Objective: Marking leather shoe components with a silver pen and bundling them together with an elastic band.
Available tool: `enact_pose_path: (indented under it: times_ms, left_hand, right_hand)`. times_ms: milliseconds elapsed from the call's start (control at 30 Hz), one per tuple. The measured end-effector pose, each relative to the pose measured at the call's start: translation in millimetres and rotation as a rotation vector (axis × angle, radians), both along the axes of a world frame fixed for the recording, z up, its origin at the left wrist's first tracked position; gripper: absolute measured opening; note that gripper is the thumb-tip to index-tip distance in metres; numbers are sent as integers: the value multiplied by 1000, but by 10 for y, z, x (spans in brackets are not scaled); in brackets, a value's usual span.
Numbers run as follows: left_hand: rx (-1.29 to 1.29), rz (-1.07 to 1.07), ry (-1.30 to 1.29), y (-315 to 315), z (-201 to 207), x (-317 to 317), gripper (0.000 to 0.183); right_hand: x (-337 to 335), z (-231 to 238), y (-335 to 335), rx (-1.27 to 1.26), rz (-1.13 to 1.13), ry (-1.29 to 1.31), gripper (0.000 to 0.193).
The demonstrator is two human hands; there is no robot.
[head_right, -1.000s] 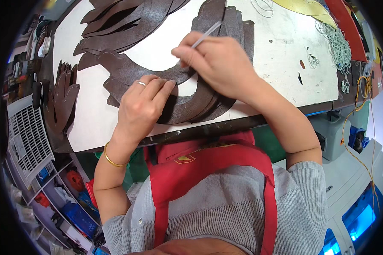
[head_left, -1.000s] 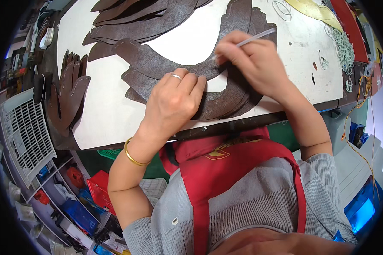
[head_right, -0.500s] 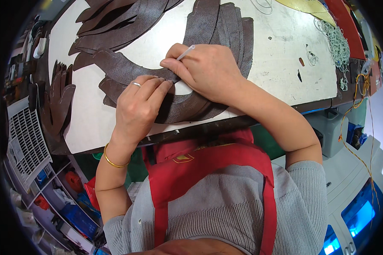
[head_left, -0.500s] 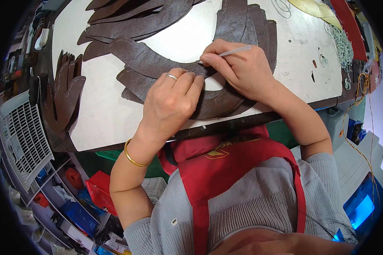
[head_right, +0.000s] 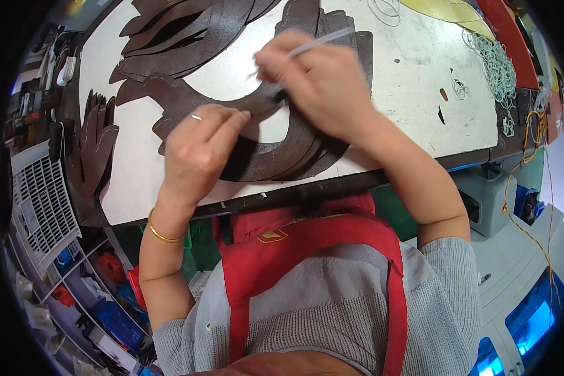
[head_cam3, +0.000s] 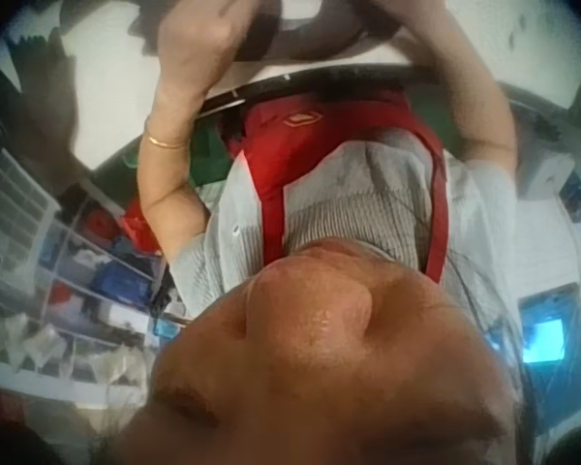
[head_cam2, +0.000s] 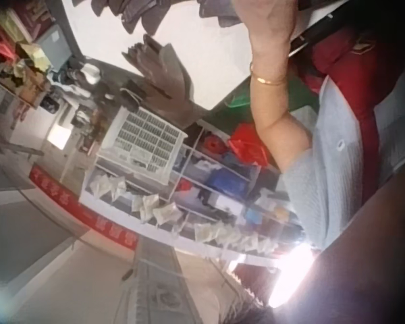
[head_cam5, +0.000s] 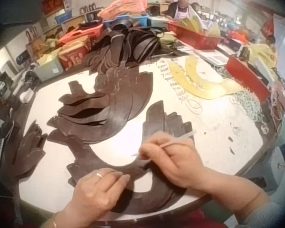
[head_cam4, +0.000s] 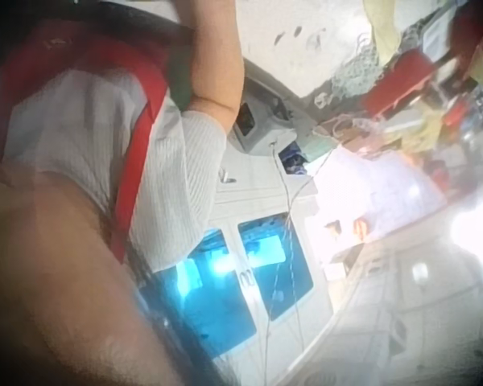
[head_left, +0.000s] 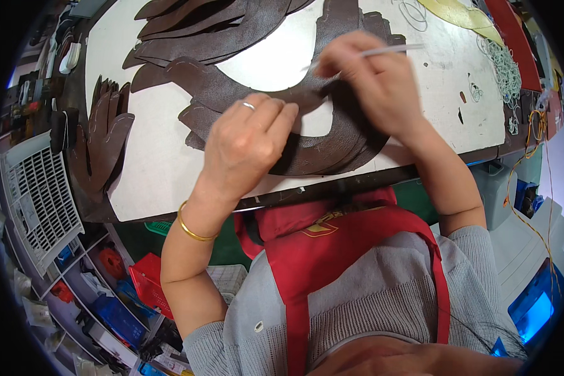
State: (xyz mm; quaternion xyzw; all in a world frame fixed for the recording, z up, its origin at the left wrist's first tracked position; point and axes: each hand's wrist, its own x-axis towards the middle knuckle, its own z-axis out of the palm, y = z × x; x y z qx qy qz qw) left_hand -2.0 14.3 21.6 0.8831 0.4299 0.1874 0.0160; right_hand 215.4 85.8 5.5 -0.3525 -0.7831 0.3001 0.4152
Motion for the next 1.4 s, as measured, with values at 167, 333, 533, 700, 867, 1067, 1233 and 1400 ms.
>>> enact_pose_path:
  times_ms: [167, 333, 533, 700, 867, 1067, 1233, 1400]
  left_hand:
    - [-191, -214, -222, -50, 440, -24, 28]
    - [42, 37, -98, 459, 163, -283, 24]
    - [207, 211, 64, 897, -298, -337, 22]
    - [239, 144, 75, 881, -272, -426, 21]
    - [13, -60, 112, 112, 50, -46, 25]
    - [65, -30, 47, -17, -142, -10, 26]
    - [54, -21, 33, -47, -147, -21, 27]
    - [53, -11, 26, -56, -178, -27, 26]
  right_hand:
    - [534, 178, 152, -117, -74, 281, 38]
    - [392, 245, 58, -117, 4, 332, 37]
    - [257, 306, -28, -88, 77, 276, 34]
    - [362, 185, 65, -131, 28, 306, 34]
    - [110, 271, -18, -146, 20, 133, 31]
    - [-88, 15, -80, -171, 107, -205, 27]
    - [-137, -150, -103, 62, 26, -243, 33]
    - [-181, -143, -139, 106, -7, -306, 27]
